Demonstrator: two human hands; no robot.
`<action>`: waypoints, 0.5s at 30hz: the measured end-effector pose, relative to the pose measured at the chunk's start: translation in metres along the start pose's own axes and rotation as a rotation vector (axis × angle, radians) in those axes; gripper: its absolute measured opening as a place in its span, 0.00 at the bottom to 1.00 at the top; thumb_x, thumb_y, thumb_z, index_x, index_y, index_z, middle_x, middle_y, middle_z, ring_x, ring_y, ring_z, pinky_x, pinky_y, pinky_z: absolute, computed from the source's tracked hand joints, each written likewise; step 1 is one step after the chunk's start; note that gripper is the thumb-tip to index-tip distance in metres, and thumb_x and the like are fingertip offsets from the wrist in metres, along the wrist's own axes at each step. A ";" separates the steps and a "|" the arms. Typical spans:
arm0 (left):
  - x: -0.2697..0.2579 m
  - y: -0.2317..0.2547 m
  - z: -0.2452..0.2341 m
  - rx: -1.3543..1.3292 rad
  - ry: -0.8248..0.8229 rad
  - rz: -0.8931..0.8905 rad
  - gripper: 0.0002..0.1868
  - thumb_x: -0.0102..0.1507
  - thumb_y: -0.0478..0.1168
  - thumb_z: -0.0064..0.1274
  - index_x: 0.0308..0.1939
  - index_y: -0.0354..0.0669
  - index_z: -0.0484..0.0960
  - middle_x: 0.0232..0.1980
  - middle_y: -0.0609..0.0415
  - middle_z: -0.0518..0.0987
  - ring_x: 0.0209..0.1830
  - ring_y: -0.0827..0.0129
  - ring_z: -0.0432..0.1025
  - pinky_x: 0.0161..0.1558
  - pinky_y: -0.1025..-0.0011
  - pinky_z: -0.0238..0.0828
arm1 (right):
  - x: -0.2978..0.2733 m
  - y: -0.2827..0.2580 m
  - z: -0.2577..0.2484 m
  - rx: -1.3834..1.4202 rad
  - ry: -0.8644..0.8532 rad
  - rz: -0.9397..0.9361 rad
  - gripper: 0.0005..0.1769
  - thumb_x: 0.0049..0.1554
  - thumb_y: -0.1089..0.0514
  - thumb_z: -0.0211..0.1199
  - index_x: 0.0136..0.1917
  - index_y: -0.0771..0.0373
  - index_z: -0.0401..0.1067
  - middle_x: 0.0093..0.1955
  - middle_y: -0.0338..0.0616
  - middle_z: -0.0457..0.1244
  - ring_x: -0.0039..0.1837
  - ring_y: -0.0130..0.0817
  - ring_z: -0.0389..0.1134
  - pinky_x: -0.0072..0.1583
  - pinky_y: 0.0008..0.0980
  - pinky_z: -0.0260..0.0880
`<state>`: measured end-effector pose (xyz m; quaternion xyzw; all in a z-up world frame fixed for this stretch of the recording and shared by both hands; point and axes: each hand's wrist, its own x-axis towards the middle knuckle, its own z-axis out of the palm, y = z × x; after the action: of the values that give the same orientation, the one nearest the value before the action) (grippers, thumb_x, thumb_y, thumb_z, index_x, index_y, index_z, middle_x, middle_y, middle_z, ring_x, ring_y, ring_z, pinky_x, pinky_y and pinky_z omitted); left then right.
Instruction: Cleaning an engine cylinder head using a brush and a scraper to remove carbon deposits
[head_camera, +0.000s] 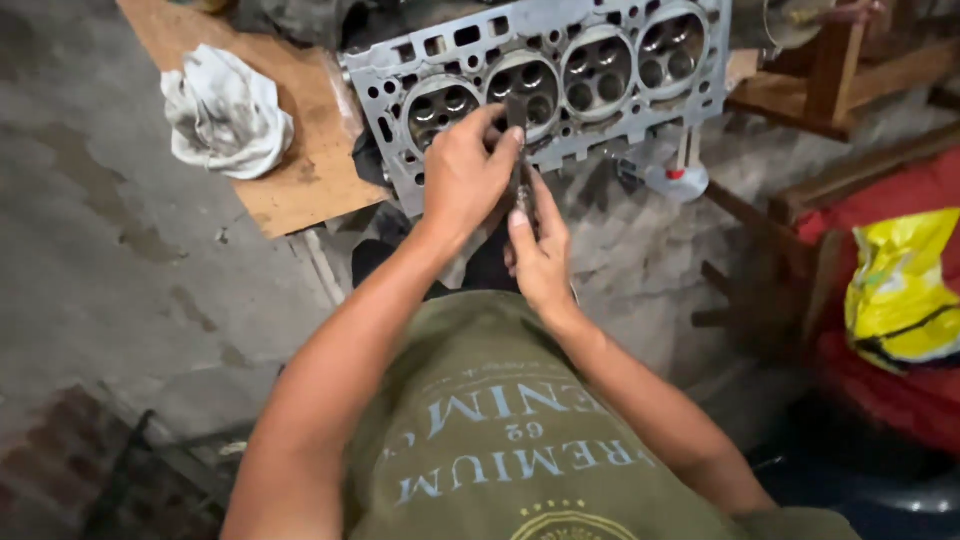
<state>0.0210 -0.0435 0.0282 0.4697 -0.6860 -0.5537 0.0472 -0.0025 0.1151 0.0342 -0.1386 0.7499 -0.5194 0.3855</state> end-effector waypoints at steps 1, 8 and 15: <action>0.003 0.000 -0.002 0.079 -0.011 0.121 0.17 0.62 0.49 0.58 0.53 0.51 0.84 0.38 0.52 0.87 0.44 0.50 0.81 0.47 0.49 0.77 | 0.002 -0.004 0.005 0.008 0.034 -0.022 0.29 0.68 0.53 0.49 0.80 0.61 0.53 0.27 0.50 0.58 0.24 0.35 0.60 0.24 0.26 0.61; 0.009 -0.008 -0.015 0.136 -0.004 0.382 0.17 0.66 0.44 0.56 0.58 0.46 0.80 0.46 0.53 0.86 0.40 0.61 0.81 0.42 0.61 0.76 | -0.001 -0.015 0.030 0.043 0.140 0.039 0.33 0.62 0.55 0.55 0.79 0.57 0.55 0.42 0.39 0.66 0.27 0.20 0.54 0.29 0.21 0.59; 0.020 -0.018 -0.015 0.120 -0.092 0.339 0.19 0.66 0.45 0.53 0.60 0.48 0.80 0.48 0.52 0.87 0.41 0.64 0.82 0.44 0.64 0.78 | 0.005 -0.006 0.059 0.187 0.221 -0.038 0.34 0.62 0.61 0.57 0.80 0.63 0.52 0.78 0.49 0.56 0.69 0.32 0.63 0.62 0.29 0.68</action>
<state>0.0297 -0.0672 0.0107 0.3234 -0.7885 -0.5169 0.0803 0.0355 0.0695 0.0278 -0.0580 0.7336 -0.6061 0.3019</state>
